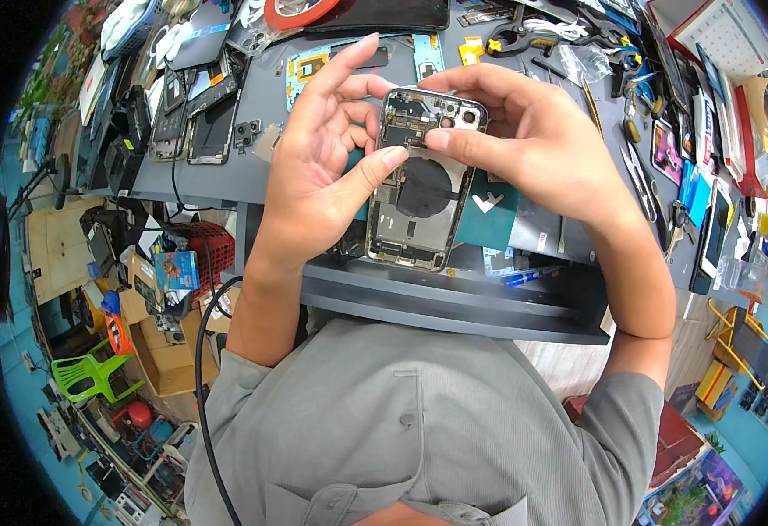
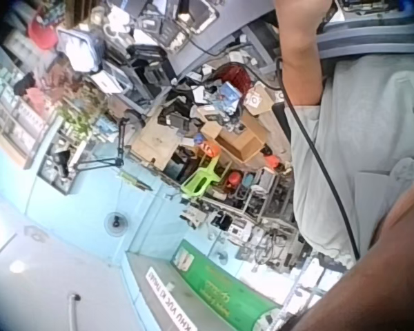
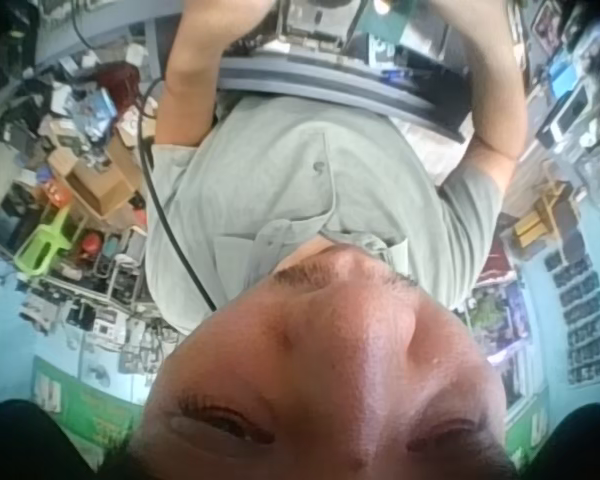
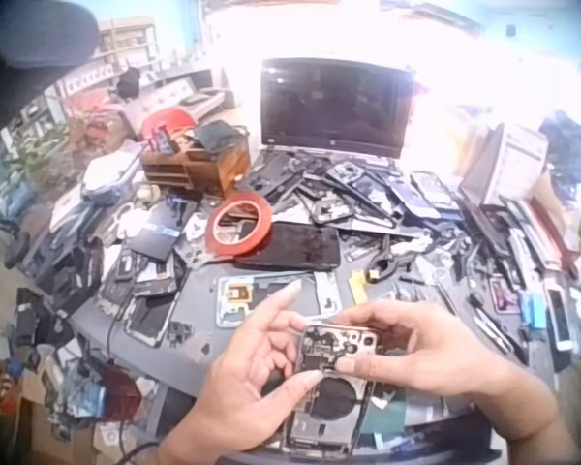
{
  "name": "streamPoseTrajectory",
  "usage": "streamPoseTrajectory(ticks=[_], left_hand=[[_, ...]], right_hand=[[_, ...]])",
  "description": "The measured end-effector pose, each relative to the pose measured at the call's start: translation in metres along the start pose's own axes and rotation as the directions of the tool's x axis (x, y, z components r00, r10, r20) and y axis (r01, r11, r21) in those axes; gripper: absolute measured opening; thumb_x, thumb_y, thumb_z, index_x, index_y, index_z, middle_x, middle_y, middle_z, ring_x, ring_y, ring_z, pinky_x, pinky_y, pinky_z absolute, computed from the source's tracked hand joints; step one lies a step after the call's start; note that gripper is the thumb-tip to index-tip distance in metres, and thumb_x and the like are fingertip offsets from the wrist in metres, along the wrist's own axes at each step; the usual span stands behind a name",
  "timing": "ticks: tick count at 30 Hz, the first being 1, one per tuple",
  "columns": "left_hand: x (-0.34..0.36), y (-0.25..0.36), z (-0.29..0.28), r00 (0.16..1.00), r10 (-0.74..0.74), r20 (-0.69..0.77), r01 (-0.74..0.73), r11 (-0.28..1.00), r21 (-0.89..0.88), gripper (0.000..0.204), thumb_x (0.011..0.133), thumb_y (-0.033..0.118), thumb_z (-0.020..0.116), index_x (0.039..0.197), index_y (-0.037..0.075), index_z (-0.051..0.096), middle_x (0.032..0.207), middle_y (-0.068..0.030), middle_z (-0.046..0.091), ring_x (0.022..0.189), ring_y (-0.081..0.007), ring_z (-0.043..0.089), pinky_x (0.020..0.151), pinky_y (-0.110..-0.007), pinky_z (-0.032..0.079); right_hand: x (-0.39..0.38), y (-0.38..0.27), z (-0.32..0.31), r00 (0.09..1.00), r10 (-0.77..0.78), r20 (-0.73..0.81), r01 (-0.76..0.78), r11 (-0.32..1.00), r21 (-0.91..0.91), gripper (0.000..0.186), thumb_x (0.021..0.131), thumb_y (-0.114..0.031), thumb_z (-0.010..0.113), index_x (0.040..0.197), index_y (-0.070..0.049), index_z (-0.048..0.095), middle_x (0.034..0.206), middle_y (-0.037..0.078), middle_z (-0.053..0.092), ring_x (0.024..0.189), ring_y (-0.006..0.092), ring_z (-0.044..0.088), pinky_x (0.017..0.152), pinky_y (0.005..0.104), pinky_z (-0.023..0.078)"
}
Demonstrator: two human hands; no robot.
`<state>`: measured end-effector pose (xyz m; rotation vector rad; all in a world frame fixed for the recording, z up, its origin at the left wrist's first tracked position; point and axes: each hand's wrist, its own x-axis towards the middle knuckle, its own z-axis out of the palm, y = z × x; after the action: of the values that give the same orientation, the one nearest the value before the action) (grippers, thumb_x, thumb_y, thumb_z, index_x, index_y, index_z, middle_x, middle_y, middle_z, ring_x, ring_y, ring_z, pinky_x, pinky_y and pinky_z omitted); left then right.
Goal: The person works on a disassembled smartphone, manipulating internal components and cables with their hands. They retrieve a small part from a plastic bag and use a screwdriver to tighten screws on the device's internal frame.
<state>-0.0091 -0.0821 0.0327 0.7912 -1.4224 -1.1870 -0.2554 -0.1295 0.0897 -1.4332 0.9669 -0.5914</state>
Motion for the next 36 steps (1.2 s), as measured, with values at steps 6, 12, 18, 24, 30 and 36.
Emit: streamPoseTrajectory(ticks=[6, 12, 18, 24, 30, 36], left_hand=[[-0.002, 0.001, 0.001, 1.000, -0.016, -0.011, 0.016, 1.000, -0.015, 0.092, 0.096, -0.014, 0.078, 0.176, -0.002, 0.035, 0.137, -0.0121, 0.062, 0.110, -0.0126, 0.061, 0.097, -0.030, 0.055], [-0.005, 0.010, 0.000, 0.971, -0.238, 0.021, 0.238, 0.971, -0.008, 0.067, 0.106, -0.005, 0.076, 0.168, -0.004, 0.049, 0.117, -0.0087, 0.077, 0.104, -0.0110, 0.072, 0.091, -0.027, 0.057], [-0.005, 0.009, 0.001, 0.980, -0.201, 0.002, 0.201, 0.979, -0.022, 0.063, 0.108, -0.004, 0.075, 0.166, -0.004, 0.052, 0.106, -0.0045, 0.078, 0.096, -0.0066, 0.070, 0.085, -0.023, 0.055], [-0.005, 0.014, 0.005, 0.980, -0.199, -0.024, 0.200, 0.980, 0.015, 0.067, 0.108, -0.005, 0.075, 0.169, -0.002, 0.049, 0.103, -0.0033, 0.078, 0.095, -0.0050, 0.070, 0.079, -0.020, 0.052], [-0.003, 0.012, 0.009, 0.977, -0.212, -0.038, 0.209, 0.975, -0.076, 0.072, 0.109, -0.005, 0.074, 0.173, -0.001, 0.042, 0.109, -0.0075, 0.078, 0.101, -0.0085, 0.073, 0.084, -0.023, 0.056], [-0.001, 0.023, 0.003, 0.950, -0.313, 0.017, 0.312, 0.940, -0.140, 0.081, 0.105, -0.005, 0.079, 0.174, -0.005, 0.038, 0.114, -0.0110, 0.079, 0.107, -0.0130, 0.076, 0.092, -0.028, 0.060]], right_hand=[[-0.001, -0.001, 0.010, 0.999, -0.008, -0.034, 0.009, 1.000, 0.019, 0.047, 0.104, -0.009, 0.085, 0.146, 0.004, 0.070, 0.125, 0.005, 0.080, 0.110, 0.0093, 0.074, 0.097, 0.0285, 0.062], [-0.004, 0.007, 0.011, 0.997, -0.062, -0.053, 0.068, 0.990, 0.120, 0.047, 0.103, -0.003, 0.085, 0.146, 0.005, 0.069, 0.129, 0.007, 0.079, 0.115, 0.0116, 0.075, 0.101, 0.0292, 0.063], [-0.004, 0.012, 0.015, 0.995, -0.062, -0.079, 0.073, 0.986, 0.151, 0.043, 0.103, -0.004, 0.084, 0.143, 0.005, 0.071, 0.127, 0.006, 0.079, 0.114, 0.0113, 0.074, 0.101, 0.0291, 0.062], [-0.003, 0.009, 0.013, 0.995, -0.007, -0.095, 0.010, 0.999, 0.030, 0.043, 0.105, -0.013, 0.085, 0.143, 0.003, 0.072, 0.123, 0.006, 0.081, 0.108, 0.0087, 0.074, 0.097, 0.0281, 0.063], [-0.003, 0.016, 0.015, 0.990, -0.061, -0.127, 0.074, 0.992, 0.099, 0.041, 0.105, -0.011, 0.084, 0.141, 0.004, 0.072, 0.125, 0.007, 0.081, 0.108, 0.0096, 0.075, 0.096, 0.0276, 0.063], [-0.001, 0.015, 0.003, 0.975, -0.064, -0.212, 0.105, 0.976, 0.192, 0.038, 0.105, -0.005, 0.083, 0.141, 0.004, 0.072, 0.129, 0.007, 0.080, 0.113, 0.0103, 0.075, 0.099, 0.0269, 0.062]])
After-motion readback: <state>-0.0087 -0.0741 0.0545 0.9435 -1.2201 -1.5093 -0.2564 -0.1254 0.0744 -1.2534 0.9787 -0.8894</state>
